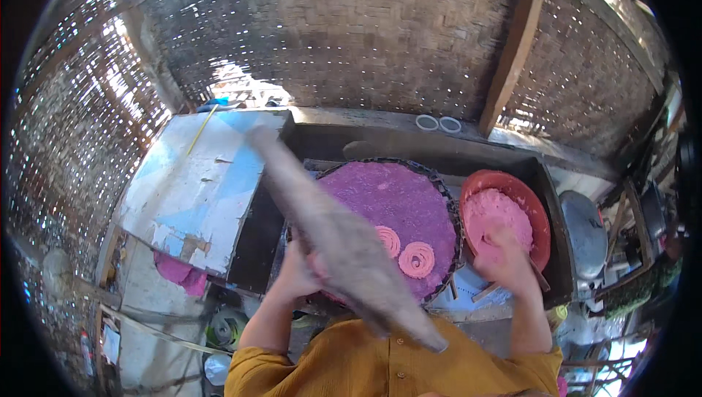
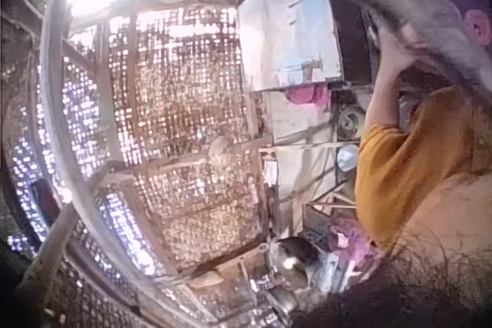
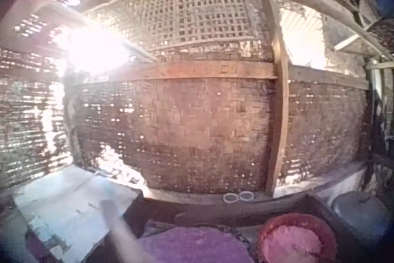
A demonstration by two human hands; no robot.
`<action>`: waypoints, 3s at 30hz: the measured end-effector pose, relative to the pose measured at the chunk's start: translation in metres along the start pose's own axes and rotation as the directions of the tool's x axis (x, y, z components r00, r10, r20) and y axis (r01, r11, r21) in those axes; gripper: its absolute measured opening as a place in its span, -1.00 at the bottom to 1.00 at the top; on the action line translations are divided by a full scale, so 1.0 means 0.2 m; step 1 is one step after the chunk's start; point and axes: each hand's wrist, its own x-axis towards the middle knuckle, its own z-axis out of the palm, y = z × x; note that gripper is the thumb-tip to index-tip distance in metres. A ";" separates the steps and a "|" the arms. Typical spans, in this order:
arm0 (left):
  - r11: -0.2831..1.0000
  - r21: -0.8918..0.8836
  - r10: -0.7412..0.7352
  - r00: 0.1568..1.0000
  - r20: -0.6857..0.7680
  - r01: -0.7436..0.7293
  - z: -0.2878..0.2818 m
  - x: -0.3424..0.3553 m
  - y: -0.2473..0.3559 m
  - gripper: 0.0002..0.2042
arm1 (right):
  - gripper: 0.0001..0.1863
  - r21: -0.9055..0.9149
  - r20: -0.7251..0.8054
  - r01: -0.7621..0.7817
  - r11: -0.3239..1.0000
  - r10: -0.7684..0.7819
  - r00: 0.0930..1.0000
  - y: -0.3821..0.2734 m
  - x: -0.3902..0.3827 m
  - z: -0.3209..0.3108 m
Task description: The person uses a wooden mold and a metal spatula to scoop pink batter from a red bowl and form spiral-shaped cakes on a purple tray. The person repeatedly fills the mold, presses the batter, and releases the formed spirals onto the tray.
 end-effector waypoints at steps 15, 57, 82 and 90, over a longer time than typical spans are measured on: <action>0.361 -0.905 0.675 0.607 0.419 0.223 0.31 0.53 0.45 0.21 | 0.09 0.528 0.485 -0.844 -0.093 -0.783 0.390 -0.57 -0.01 0.17; -0.008 -0.989 0.346 0.929 0.134 0.145 0.29 0.52 -0.15 -0.54 | 0.07 0.661 0.691 -0.560 0.499 -0.115 0.713 -0.40 -0.03 -0.03; 0.003 -0.993 0.614 0.784 0.094 0.117 0.24 0.52 0.14 -0.55 | -0.02 0.689 0.574 -0.401 0.604 -0.117 0.810 -0.42 -0.04 -0.16; 0.022 -0.990 0.546 0.828 0.126 0.136 0.27 0.41 0.13 -0.57 | -0.01 0.592 0.716 -0.498 0.634 -0.130 0.686 -0.31 -0.12 -0.18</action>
